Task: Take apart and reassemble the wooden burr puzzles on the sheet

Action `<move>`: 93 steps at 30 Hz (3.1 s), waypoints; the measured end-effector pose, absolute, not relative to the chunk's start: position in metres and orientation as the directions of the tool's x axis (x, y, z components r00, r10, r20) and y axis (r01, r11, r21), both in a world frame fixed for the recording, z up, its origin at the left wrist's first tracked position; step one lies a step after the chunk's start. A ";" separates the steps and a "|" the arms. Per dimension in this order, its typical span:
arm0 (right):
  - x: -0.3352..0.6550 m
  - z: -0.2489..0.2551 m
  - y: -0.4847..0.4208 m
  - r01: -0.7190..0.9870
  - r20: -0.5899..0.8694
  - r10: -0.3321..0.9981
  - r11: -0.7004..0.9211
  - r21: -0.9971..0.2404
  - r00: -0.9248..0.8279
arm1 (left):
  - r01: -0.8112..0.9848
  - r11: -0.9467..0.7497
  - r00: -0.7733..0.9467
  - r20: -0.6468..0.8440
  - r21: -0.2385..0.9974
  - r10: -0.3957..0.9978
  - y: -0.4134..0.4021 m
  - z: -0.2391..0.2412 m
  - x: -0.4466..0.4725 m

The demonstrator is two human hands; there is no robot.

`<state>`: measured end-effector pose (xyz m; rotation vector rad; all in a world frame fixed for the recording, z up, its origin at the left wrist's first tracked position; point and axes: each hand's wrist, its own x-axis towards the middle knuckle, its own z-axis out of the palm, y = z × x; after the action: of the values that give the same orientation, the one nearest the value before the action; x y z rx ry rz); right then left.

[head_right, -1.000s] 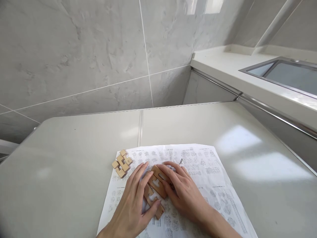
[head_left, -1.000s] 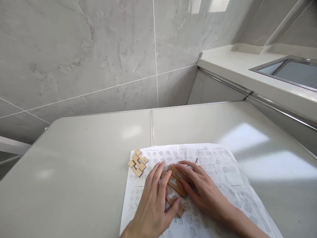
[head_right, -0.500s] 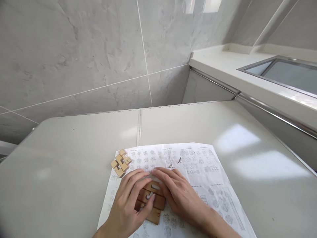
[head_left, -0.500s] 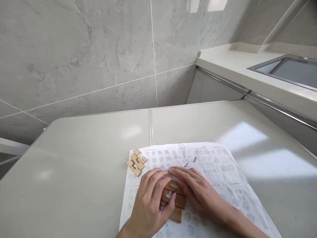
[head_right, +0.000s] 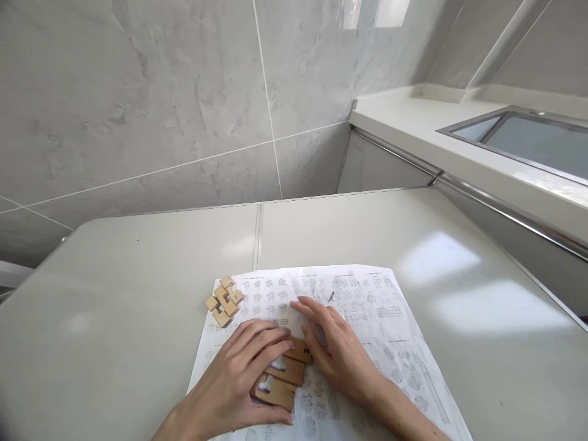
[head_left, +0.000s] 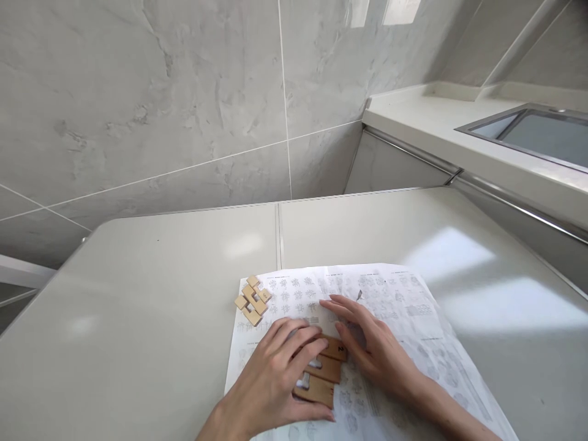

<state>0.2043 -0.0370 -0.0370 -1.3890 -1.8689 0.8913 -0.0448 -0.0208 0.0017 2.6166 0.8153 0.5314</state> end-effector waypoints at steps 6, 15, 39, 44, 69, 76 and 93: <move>0.203 -0.035 -0.034 0.513 0.107 0.966 0.217 -0.831 -0.235 | 0.503 -0.764 0.717 0.300 0.404 0.630 -0.019 0.001 -0.044; 0.204 -0.033 -0.034 0.558 0.091 0.957 0.236 -0.796 -0.274 | 0.637 -0.736 0.659 0.332 0.232 0.675 -0.036 0.005 -0.098; 0.214 -0.024 -0.027 0.255 0.118 0.970 0.172 -0.952 -0.211 | 0.704 -0.123 -0.050 0.222 0.700 0.974 -0.014 0.008 -0.166; 0.217 -0.025 -0.026 0.214 0.086 0.980 0.123 -0.969 -0.178 | 0.704 -0.022 -0.118 0.148 0.709 0.982 0.011 0.007 -0.163; 0.212 -0.028 -0.029 0.298 -0.022 0.977 0.042 -0.954 -0.210 | 0.652 0.092 -0.209 0.062 0.753 0.976 0.040 -0.005 -0.141; 0.211 -0.030 -0.030 0.342 -0.036 0.975 0.042 -0.939 -0.217 | 0.656 0.098 -0.211 0.057 0.749 0.976 0.038 -0.005 -0.141; 0.212 -0.029 -0.032 0.382 -0.081 0.971 0.011 -0.924 -0.223 | 0.661 0.078 -0.192 0.068 0.746 0.979 0.037 -0.007 -0.141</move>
<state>0.2119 -0.0323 -0.0293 -1.4017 -1.6645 1.2024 -0.1415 0.0370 -0.0067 1.6179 1.9051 0.9217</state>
